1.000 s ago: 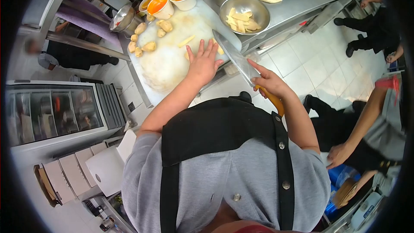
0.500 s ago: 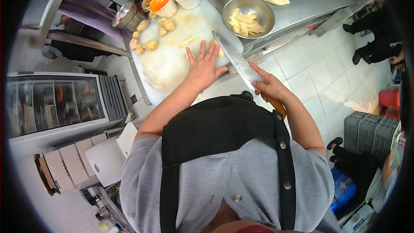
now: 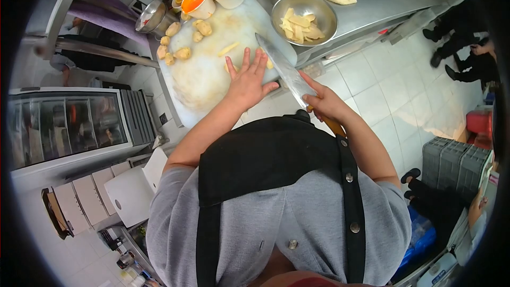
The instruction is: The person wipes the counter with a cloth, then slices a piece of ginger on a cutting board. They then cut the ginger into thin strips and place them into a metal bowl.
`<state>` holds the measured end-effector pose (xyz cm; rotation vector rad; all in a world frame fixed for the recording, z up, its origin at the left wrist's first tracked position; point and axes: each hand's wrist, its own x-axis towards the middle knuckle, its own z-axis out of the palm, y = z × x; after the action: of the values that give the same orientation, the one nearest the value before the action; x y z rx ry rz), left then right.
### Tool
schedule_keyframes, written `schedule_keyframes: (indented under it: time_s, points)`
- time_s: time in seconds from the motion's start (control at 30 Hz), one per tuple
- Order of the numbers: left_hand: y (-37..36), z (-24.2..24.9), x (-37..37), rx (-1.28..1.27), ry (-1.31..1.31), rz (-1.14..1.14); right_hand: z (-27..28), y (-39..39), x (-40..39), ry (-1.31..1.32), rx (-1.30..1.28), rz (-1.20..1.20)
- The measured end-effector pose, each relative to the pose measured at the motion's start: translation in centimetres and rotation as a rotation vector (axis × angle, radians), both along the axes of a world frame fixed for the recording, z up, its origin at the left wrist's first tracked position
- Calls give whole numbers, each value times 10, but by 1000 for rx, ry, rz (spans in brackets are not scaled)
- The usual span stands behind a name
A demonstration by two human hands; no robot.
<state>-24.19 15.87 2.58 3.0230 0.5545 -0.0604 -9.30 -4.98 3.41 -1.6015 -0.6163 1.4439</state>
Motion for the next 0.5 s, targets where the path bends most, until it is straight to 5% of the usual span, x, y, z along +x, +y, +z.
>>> schedule_keyframes:
  time_s: [0.5]
  points:
    - [-1,8,1,9,40,39,1,10,-4,-58,-7,31]
